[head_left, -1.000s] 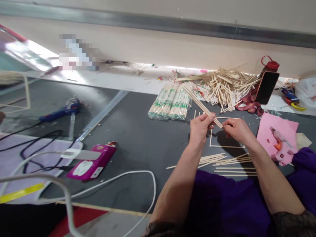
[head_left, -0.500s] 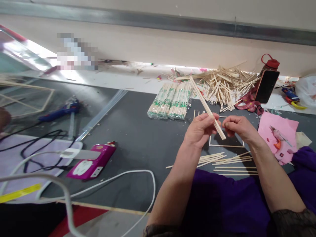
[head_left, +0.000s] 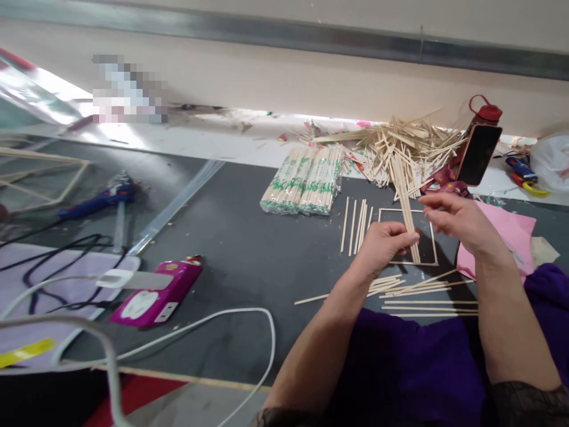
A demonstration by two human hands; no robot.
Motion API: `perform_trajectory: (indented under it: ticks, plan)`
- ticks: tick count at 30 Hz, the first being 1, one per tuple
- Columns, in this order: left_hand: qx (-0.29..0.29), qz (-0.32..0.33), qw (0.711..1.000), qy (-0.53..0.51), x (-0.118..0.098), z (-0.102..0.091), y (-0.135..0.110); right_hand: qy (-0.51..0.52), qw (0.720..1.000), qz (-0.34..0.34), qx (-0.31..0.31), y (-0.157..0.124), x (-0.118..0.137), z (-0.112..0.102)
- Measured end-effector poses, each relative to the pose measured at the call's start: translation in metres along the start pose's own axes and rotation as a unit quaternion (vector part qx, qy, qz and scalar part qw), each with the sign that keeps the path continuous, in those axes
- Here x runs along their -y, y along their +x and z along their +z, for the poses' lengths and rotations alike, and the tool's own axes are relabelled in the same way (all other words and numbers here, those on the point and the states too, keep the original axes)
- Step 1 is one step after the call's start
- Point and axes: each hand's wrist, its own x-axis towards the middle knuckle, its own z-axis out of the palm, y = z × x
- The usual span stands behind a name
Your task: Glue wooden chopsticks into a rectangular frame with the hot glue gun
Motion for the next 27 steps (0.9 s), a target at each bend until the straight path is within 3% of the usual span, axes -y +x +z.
perform_trajectory:
  ticks: [2,4,12,16,19,24,27]
  plan:
    - [0.032,0.007,0.999,0.014,0.001,0.001,-0.002,0.035,0.996,0.009,0.084,-0.004,0.011,0.011]
    - [0.054,0.013,0.998,0.024,0.002,0.0,-0.002,0.042,0.993,0.012,0.108,-0.006,0.017,0.017]
    - [0.039,0.021,0.997,0.06,0.006,0.002,-0.003,-0.029,0.998,-0.026,0.043,-0.008,0.017,0.021]
    - [0.025,0.035,0.997,0.06,-0.006,0.0,-0.005,-0.012,1.0,-0.022,-0.011,-0.009,0.02,0.019]
    - [-0.042,0.029,0.997,0.053,-0.023,-0.024,-0.001,0.019,0.999,-0.009,-0.047,-0.009,0.021,0.014]
    - [-0.222,0.091,0.967,0.084,-0.049,-0.086,0.001,0.027,0.998,-0.021,-0.048,-0.009,0.021,0.012]
    - [-0.251,0.091,0.951,0.156,-0.056,-0.102,-0.017,0.037,0.999,-0.021,-0.033,-0.01,0.02,0.014]
